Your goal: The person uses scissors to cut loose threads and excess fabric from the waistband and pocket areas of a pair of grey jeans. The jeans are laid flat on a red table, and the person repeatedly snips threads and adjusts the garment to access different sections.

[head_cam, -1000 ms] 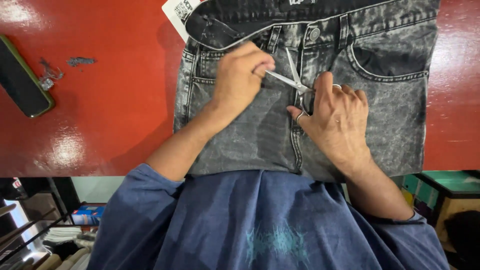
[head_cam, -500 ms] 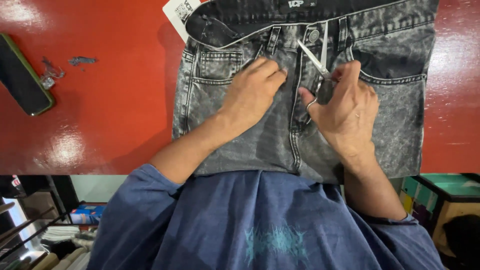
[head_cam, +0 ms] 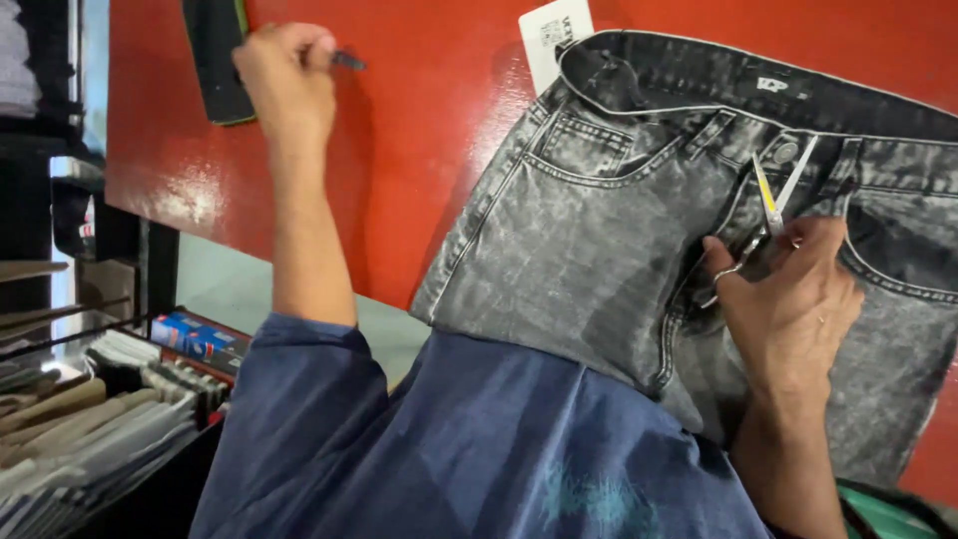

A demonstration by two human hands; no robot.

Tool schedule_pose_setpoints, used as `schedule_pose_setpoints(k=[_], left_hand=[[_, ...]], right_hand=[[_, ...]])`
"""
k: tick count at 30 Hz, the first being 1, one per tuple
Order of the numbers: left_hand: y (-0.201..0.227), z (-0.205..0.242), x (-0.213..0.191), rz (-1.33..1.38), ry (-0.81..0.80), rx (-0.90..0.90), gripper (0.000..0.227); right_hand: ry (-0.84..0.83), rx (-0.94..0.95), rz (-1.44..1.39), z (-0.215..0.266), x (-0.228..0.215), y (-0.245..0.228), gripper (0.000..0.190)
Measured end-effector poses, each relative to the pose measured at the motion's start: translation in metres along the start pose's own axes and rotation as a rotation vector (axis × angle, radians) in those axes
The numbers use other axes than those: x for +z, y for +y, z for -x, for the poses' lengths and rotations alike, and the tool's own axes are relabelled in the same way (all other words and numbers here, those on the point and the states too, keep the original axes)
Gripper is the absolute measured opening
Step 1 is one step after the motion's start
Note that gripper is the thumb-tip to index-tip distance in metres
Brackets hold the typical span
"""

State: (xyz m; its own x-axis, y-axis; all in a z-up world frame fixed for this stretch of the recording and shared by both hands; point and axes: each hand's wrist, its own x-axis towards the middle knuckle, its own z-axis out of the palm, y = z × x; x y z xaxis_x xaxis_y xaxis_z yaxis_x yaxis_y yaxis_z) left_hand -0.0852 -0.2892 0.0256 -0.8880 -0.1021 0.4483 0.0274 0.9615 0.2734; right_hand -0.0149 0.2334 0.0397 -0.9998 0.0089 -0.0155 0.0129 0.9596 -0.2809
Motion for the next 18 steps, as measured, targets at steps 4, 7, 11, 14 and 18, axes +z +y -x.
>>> schedule_pose_setpoints(k=[4,7,11,14,18], left_hand=[[-0.049,0.019,-0.013,-0.054,-0.144,-0.178,0.042],[-0.017,0.008,-0.018,0.156,0.028,-0.318,0.026],[0.068,-0.014,-0.014,0.203,0.192,-0.190,0.014],[0.137,-0.022,-0.004,0.650,0.050,-0.320,0.019],[0.188,-0.036,-0.001,0.625,-0.299,0.078,0.026]], right_hand=[[-0.006,-0.019,-0.009,0.002,0.000,-0.001,0.066],[0.037,-0.030,0.001,0.001,0.002,0.002,0.065],[0.034,0.022,-0.034,-0.003,0.004,0.001,0.064],[-0.024,0.051,-0.024,-0.004,0.000,-0.006,0.064],[-0.044,0.074,-0.035,-0.004,-0.004,-0.011,0.064]])
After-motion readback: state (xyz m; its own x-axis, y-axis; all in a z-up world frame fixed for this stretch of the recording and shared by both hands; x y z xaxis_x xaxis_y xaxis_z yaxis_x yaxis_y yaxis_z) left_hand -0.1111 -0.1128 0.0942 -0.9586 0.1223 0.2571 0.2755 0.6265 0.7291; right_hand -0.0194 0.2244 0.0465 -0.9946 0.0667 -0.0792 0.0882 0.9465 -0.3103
